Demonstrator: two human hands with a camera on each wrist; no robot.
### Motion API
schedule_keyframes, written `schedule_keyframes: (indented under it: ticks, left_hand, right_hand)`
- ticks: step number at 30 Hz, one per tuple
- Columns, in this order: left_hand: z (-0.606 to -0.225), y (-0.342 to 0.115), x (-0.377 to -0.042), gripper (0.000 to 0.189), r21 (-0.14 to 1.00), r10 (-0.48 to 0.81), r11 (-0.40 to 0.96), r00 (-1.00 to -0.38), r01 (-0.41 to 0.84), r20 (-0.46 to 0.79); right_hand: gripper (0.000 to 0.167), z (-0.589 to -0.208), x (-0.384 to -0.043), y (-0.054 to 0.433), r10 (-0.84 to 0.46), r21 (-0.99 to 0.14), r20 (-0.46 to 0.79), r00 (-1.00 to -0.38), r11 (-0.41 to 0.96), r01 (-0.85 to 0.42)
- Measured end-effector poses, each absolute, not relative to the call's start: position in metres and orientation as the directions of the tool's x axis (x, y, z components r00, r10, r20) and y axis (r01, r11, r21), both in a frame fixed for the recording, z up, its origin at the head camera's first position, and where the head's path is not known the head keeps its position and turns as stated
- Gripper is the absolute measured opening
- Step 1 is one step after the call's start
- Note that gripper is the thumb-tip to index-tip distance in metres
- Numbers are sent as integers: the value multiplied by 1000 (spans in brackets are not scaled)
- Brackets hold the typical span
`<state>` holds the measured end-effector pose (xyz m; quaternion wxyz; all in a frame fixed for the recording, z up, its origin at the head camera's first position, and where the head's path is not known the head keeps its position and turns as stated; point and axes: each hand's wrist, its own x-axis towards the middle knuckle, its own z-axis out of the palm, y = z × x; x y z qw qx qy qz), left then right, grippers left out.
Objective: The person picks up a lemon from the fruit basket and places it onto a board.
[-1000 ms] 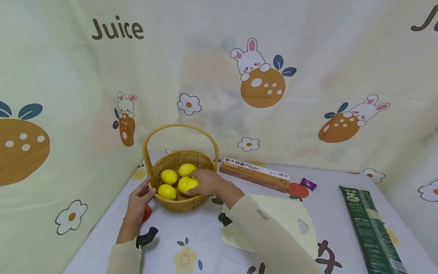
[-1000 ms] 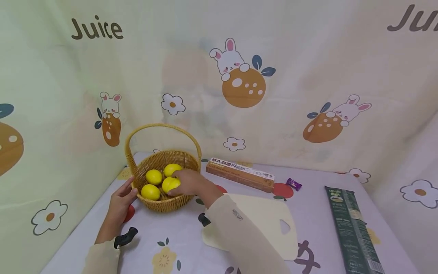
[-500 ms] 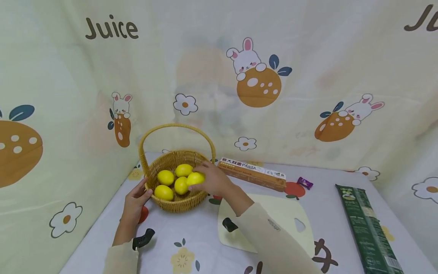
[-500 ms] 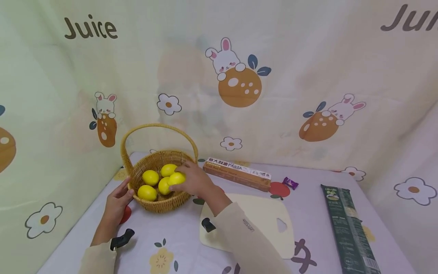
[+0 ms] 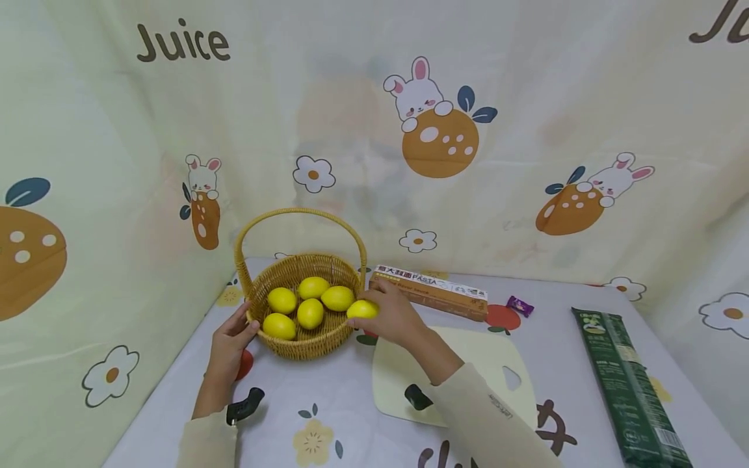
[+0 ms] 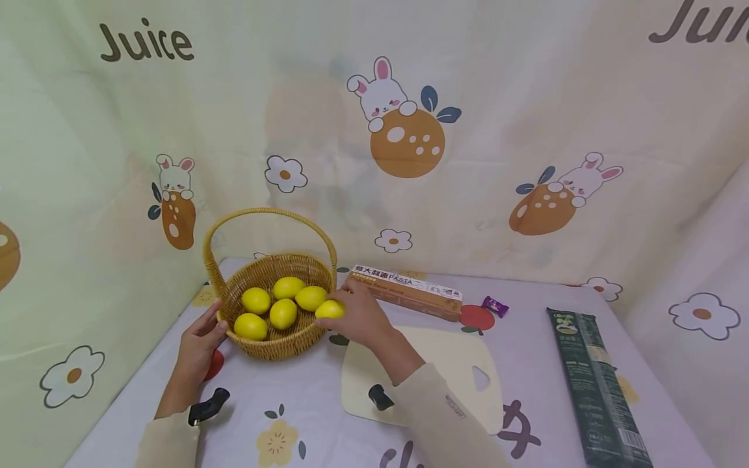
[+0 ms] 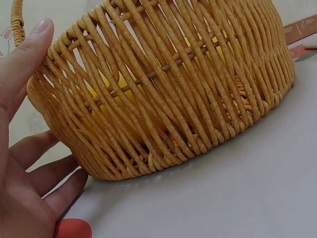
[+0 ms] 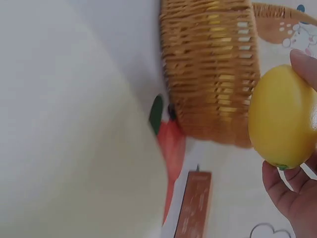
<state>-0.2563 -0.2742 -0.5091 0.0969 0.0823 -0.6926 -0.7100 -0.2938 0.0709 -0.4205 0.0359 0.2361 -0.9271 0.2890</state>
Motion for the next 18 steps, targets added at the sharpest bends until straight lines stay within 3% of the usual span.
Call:
schedule_keyframes:
  ticks: [18]
  left_hand:
    - [-507,-273,-253,62,1000,-241,5,-970,-18,-16]
  right_hand:
    - [47,-458,-295,121,-361,-475,172,-916,784,-398]
